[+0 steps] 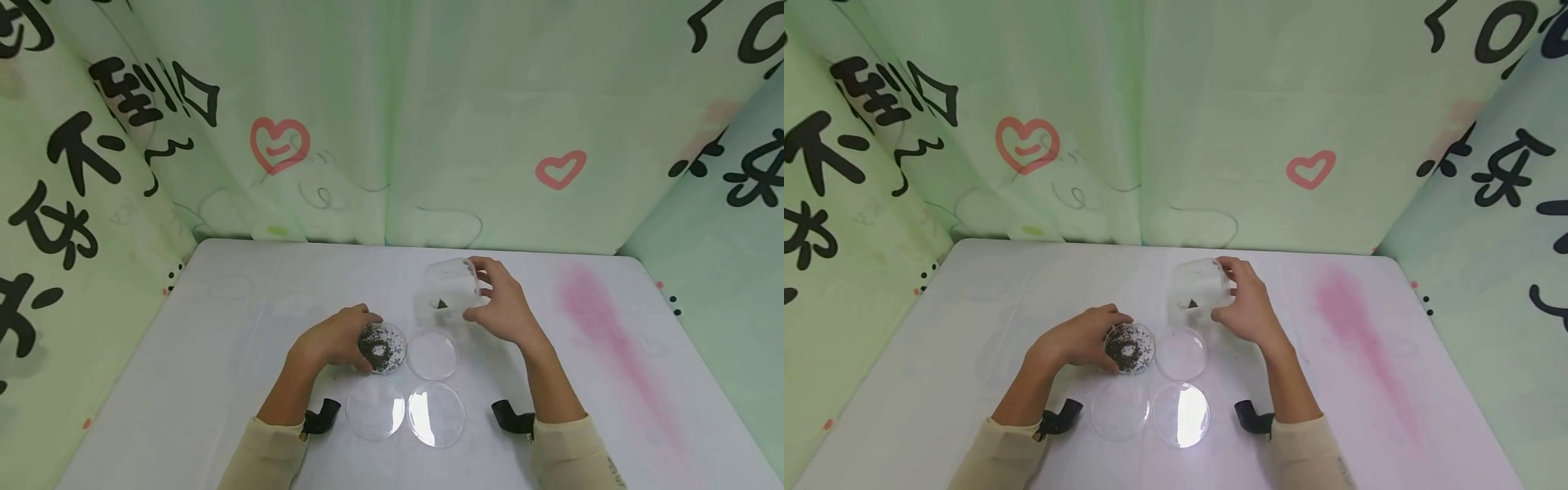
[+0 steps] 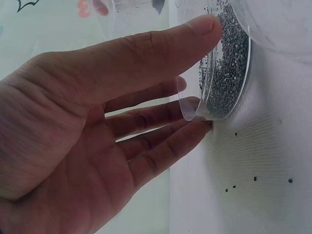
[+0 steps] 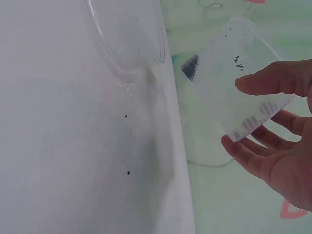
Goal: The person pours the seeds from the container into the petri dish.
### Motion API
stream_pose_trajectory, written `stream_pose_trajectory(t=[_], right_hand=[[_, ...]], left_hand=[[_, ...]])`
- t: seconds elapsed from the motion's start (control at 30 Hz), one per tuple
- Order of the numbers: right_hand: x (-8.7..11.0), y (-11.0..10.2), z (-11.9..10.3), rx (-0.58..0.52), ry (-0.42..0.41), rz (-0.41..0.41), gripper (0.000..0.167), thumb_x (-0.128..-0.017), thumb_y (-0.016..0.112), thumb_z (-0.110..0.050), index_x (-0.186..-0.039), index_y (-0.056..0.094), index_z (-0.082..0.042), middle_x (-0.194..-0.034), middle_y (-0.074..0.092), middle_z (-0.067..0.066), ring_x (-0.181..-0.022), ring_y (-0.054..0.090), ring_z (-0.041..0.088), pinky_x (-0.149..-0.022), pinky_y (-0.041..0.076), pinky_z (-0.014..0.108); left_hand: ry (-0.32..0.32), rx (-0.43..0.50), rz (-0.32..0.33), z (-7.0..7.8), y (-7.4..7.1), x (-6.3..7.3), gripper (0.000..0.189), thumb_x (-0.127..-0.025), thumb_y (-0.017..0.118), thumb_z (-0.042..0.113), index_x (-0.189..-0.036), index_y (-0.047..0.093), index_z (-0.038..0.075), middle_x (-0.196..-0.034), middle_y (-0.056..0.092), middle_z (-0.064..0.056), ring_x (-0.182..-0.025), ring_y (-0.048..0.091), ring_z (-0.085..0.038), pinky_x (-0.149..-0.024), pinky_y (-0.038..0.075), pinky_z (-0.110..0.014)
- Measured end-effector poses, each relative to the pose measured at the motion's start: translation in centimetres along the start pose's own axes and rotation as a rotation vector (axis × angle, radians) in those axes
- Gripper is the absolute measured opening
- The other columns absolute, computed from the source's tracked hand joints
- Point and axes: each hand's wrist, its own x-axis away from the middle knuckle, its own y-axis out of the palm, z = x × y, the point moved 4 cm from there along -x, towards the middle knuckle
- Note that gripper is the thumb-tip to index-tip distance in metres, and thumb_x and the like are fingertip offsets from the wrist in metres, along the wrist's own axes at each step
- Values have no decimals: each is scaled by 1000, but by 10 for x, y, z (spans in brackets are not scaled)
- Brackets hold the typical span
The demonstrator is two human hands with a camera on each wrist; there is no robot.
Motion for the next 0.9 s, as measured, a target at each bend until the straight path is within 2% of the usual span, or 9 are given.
stream_pose_trajectory(t=[0.23, 0.5, 0.73, 0.9], right_hand=[[0, -7, 22, -83, 137, -59, 89, -74, 75, 5, -154, 38, -7, -157, 43, 20, -147, 44, 46, -109, 48, 58], [-3, -6, 38, -97, 180, -80, 90, -74, 76, 5, -155, 37, -7, -158, 38, 23, -147, 43, 49, -106, 50, 60], [-5, -3, 44, -119, 196, -107, 91, -73, 75, 8, -154, 36, -4, -158, 38, 24, -144, 46, 48, -100, 55, 54], [-4, -3, 50, -101, 221, -112, 90, -74, 75, 6, -155, 35, -3, -157, 37, 25, -142, 47, 50, -98, 53, 51]], left_hand=[[-1, 3, -6, 0, 0, 0, 83, -71, 97, 13, -145, 59, 7, -142, 56, -14, -135, 52, -35, -111, 47, -51], [-3, -4, -2, 0, 0, 0, 84, -71, 97, 14, -146, 59, 7, -143, 56, -14, -136, 53, -35, -111, 47, -51], [3, -12, 0, -2, 0, 0, 84, -70, 98, 15, -145, 59, 6, -140, 57, -13, -133, 54, -34, -111, 48, -50], [4, -16, 4, -2, -2, 1, 84, -70, 97, 15, -145, 59, 6, -139, 58, -14, -132, 55, -34, -110, 48, -51]])
